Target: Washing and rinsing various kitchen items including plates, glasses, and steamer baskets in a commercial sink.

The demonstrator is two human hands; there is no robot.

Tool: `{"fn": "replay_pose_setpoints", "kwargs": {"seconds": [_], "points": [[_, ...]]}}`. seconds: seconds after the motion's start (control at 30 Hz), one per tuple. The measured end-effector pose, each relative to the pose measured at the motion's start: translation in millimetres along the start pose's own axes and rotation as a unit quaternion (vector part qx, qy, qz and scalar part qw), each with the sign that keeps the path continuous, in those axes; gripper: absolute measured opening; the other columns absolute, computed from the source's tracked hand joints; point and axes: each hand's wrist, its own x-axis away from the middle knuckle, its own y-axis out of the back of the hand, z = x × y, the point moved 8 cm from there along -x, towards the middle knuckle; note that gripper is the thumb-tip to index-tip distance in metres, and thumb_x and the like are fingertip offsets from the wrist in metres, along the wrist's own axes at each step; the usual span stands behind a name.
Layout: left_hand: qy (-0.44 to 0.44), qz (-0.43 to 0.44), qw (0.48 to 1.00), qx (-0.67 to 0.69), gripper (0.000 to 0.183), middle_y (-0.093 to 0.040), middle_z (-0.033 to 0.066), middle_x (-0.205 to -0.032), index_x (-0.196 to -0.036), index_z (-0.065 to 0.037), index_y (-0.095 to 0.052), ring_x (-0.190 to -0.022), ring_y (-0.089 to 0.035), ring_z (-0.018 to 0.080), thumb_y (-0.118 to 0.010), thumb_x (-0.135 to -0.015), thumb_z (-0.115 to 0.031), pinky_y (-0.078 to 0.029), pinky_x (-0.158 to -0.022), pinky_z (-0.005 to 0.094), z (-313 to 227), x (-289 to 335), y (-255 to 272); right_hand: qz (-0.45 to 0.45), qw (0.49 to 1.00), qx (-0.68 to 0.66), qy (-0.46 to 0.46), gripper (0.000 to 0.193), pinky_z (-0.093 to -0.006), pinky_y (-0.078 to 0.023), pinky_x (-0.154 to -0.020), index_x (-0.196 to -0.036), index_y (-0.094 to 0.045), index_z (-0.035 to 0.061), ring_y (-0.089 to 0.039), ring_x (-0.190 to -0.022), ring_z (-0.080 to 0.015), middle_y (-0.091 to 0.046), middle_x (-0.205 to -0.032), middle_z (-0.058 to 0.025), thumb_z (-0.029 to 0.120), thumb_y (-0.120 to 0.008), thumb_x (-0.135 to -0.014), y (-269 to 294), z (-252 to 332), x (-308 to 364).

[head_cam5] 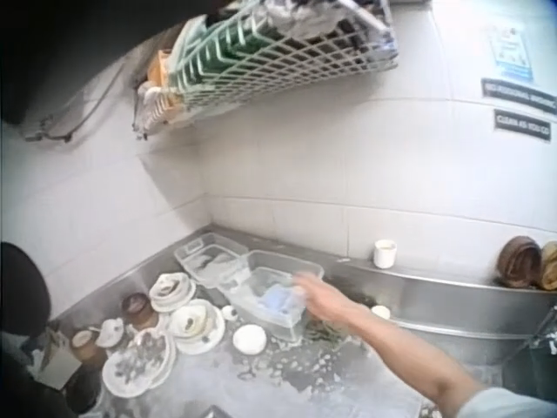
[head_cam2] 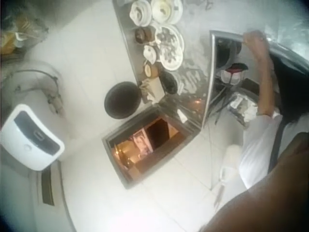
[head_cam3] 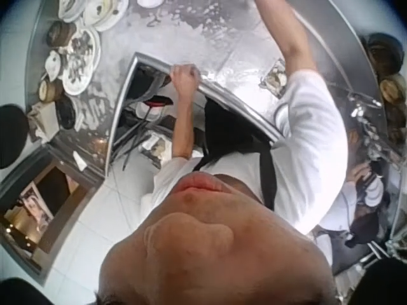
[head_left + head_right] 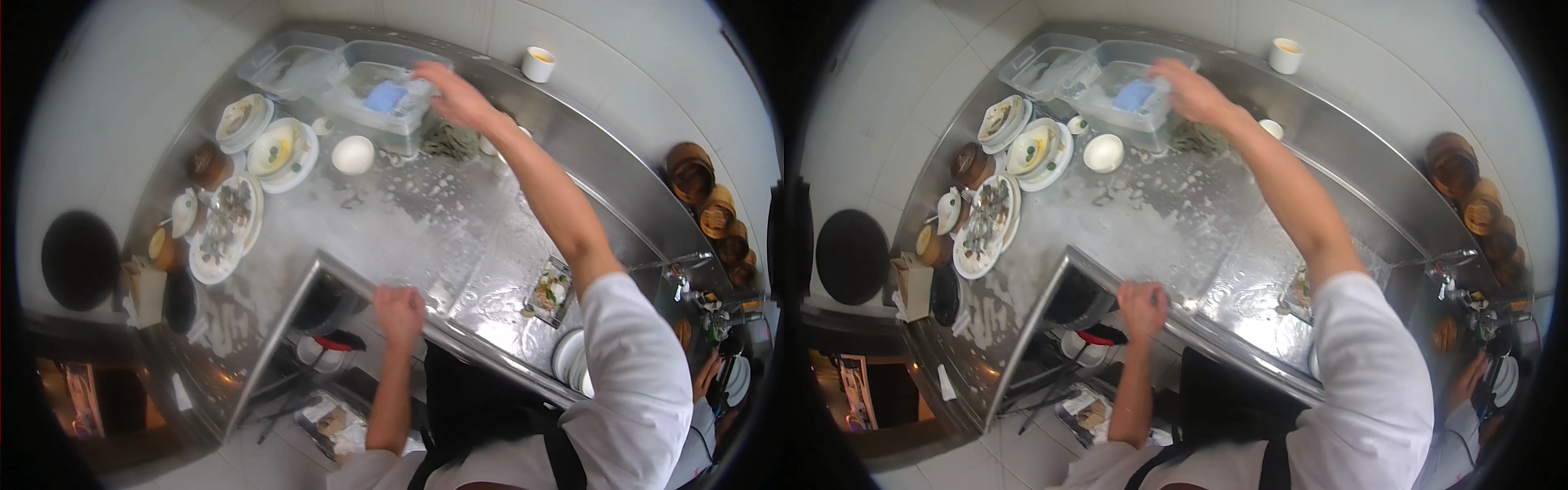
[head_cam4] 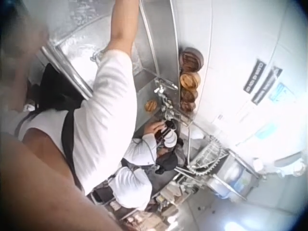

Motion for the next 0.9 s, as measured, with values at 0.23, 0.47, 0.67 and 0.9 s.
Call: {"fn": "replay_pose_setpoints", "kwargs": {"seconds": [0.23, 0.47, 0.67, 0.9], "points": [[-0.028, -0.036, 0.998, 0.035, 0.017, -0.068, 0.0088, -0.092, -0.093, -0.008, -0.067, -0.093, -0.061, 0.0296, -0.068, -0.079, -0.019, -0.038, -0.102, 0.0481, -26.5, -42.2, 5.6, 0.283, 0.900, 0.167, -0.285, 0.039, -0.0409, -0.050, -0.084, -0.103, -0.054, 0.0099, -0.063, -0.098, -0.0281, -0.065, -0.104, -0.0139, 0.020, -0.073, -0.070, -140.9, -198.8, -68.9], [0.017, 0.027, 0.999, 0.016, 0.025, -0.067, 0.0115, -0.105, -0.105, -0.005, -0.066, -0.099, -0.063, 0.0293, -0.068, -0.084, -0.018, -0.041, -0.101, 0.0451, -13.0, -33.6, -20.5, -0.105, 0.804, -0.369, -0.455, 0.052, -0.0352, -0.046, -0.089, -0.123, -0.052, 0.0074, -0.051, -0.108, -0.0203, -0.056, -0.111, -0.0078, 0.018, -0.068, -0.075, 30.5, -49.1, 7.4], [-0.035, 0.456, 0.812, 0.362, 0.044, -0.066, 0.0183, -0.109, -0.125, 0.002, -0.056, -0.094, -0.066, 0.0279, -0.070, -0.087, -0.016, -0.054, -0.082, 0.0373, -226.0, 32.2, -225.2, 0.169, 0.690, 0.101, -0.697, 0.046, -0.0466, -0.045, -0.097, -0.113, -0.071, 0.0053, -0.066, -0.107, -0.0331, -0.070, -0.108, -0.0235, 0.039, -0.057, -0.085, 149.6, 45.3, 572.6], [-0.340, 0.547, 0.734, 0.215, 0.071, -0.064, 0.0254, -0.119, -0.129, 0.001, -0.053, -0.107, -0.064, 0.0391, -0.077, -0.079, -0.044, -0.051, -0.092, 0.0458, -487.2, 231.2, -351.9, -0.317, 0.640, 0.152, -0.683, 0.061, -0.0394, -0.044, -0.102, -0.136, -0.055, 0.0059, -0.058, -0.120, -0.0340, -0.061, -0.130, -0.0214, 0.030, -0.067, -0.082, 458.4, 66.0, 723.9]]}}
